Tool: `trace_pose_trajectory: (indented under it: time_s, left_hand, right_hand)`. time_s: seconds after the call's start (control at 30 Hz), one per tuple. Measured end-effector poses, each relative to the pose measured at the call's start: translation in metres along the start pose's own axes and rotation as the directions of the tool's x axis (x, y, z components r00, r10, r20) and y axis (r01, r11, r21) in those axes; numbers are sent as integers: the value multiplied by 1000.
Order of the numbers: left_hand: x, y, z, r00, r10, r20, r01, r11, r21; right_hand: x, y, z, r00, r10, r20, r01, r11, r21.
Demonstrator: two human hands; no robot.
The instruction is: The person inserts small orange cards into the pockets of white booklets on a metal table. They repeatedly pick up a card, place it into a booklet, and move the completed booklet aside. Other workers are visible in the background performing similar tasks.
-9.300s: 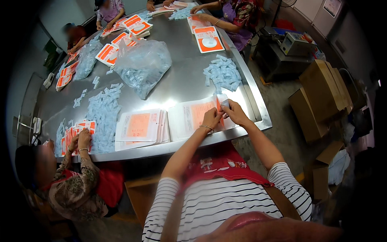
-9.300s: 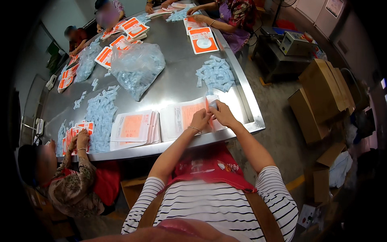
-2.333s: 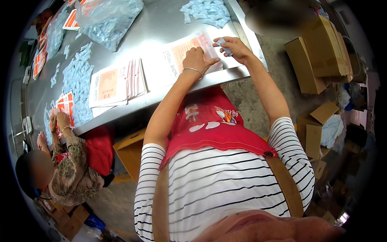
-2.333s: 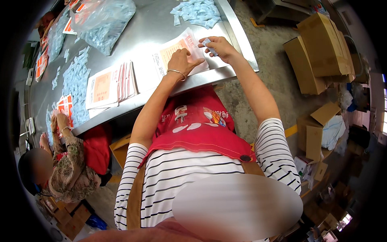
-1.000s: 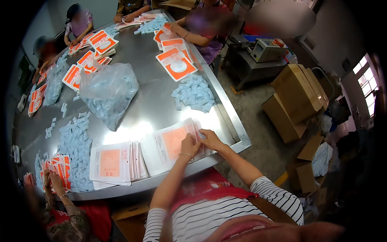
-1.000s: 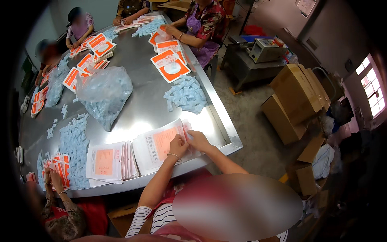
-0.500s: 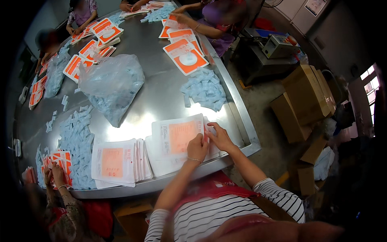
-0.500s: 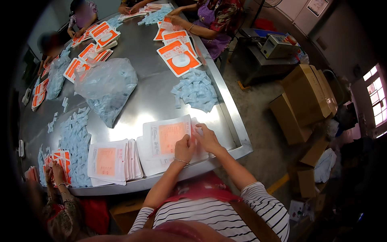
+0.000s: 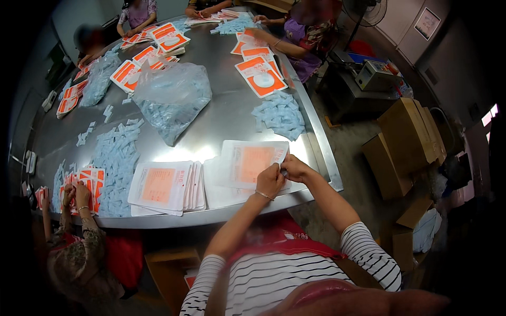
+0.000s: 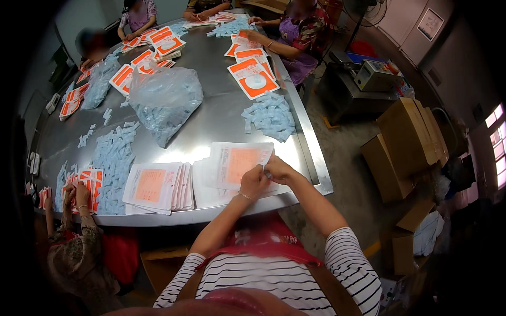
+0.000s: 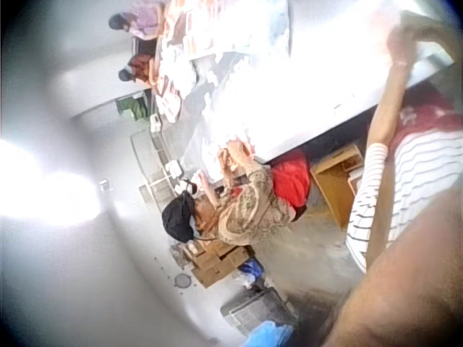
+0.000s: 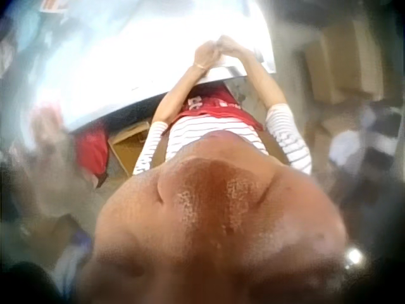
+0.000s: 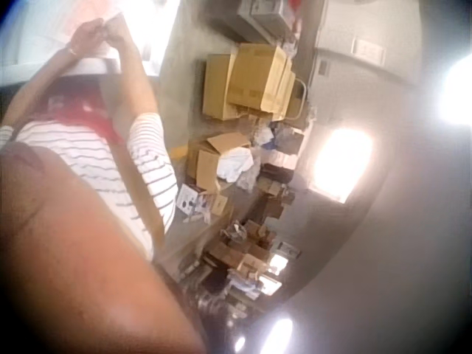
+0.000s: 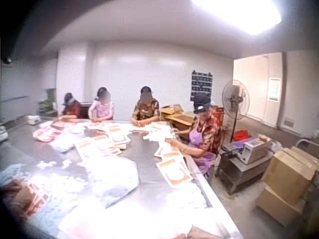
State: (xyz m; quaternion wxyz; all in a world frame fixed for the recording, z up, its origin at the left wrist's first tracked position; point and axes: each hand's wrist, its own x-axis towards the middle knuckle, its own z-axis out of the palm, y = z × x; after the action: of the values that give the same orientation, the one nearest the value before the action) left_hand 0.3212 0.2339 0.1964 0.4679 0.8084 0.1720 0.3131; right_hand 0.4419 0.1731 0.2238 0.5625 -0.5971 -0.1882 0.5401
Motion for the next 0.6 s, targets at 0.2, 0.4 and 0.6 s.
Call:
trace_pose_trajectory:
  time_s: [0.2, 0.4, 0.6]
  left_hand:
    - [0, 48, -21, 989, 76, -129, -83, 995, -51]
    - [-2, 79, -37, 965, 181, -188, -201, 975, -95]
    - [9, 86, -57, 943, 140, -303, -136, 990, 36]
  right_hand:
    - [-16, -41, 41, 996, 57, -63, -59, 998, -20]
    - [-44, -71, 55, 992, -104, 70, 125, 856, -502]
    - [-56, -61, 52, 984, -179, -13, 153, 874, -462]
